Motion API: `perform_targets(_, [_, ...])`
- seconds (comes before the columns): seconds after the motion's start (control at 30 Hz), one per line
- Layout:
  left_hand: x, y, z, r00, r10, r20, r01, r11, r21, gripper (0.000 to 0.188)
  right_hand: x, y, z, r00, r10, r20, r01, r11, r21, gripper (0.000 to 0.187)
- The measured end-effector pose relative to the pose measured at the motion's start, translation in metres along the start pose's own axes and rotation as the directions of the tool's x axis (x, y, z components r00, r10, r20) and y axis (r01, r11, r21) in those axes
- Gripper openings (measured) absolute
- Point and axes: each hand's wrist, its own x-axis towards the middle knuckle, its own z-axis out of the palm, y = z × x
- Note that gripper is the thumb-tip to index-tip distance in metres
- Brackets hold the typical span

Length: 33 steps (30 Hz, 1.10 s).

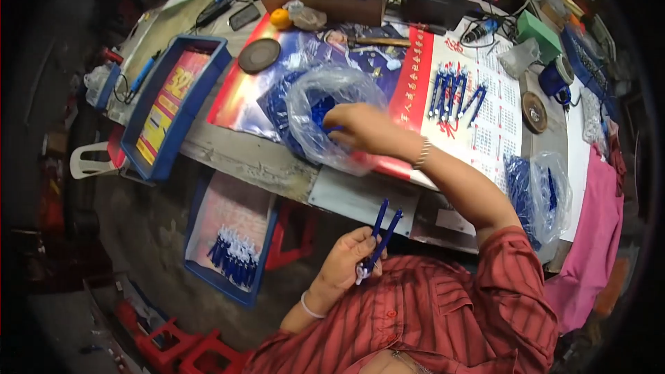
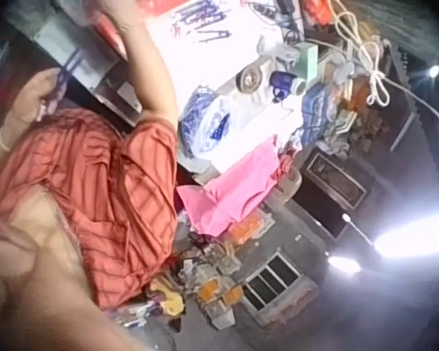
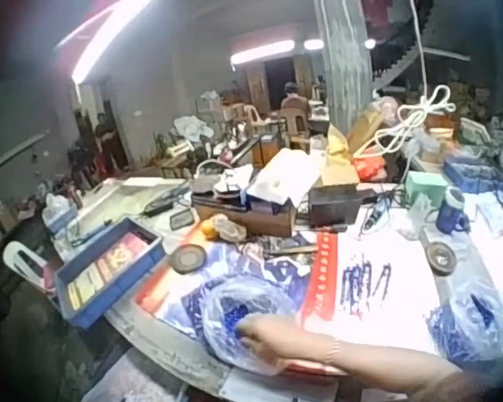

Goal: Manual assembly of blue plastic drafting tools by fitting white adjustment components.

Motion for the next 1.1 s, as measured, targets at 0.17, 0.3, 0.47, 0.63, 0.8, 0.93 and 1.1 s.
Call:
perform_targets(0.17, [-0.009,-0.002,0.001,0.991,-0.026,-0.132,0.036,0.997,0.075,0.014,0.036,0.017,0.051,0.997,0.009,-0.071,-0.035,0.928,-0.37,0.013])
perform_targets(0.3, [-0.006,-0.006,-0.006,0.995,-0.035,-0.093,0.036,0.999,0.005,0.013,0.036,0.017,0.044,0.999,0.046,-0.028,-0.054,0.921,-0.385,0.01])
perform_targets(0.47, [-0.001,-0.007,-0.008,0.997,-0.033,-0.072,0.035,0.999,0.035,0.012,0.022,0.002,0.021,1.0,0.009,-0.024,-0.018,0.902,-0.432,0.008])
perform_targets(0.63, [0.0,-0.007,0.0,0.992,-0.012,-0.129,0.03,0.99,0.135,0.013,-0.003,0.009,-0.001,0.988,0.079,-0.133,-0.131,0.886,-0.445,0.009])
perform_targets(0.8, [-0.003,-0.008,0.009,0.952,0.199,-0.233,-0.173,0.977,0.128,0.017,-0.061,-0.007,-0.03,0.957,0.168,-0.239,-0.207,0.967,-0.148,0.014])
perform_targets(0.93, [0.009,0.003,0.018,0.923,0.324,-0.208,-0.299,0.943,0.144,0.02,-0.126,-0.029,-0.04,0.897,0.409,-0.166,-0.329,0.871,0.366,0.015])
perform_targets(1.1, [0.033,0.007,0.038,0.914,0.374,-0.156,-0.362,0.927,0.1,0.018,-0.189,-0.054,-0.036,0.81,0.586,0.009,-0.461,0.627,0.628,0.015])
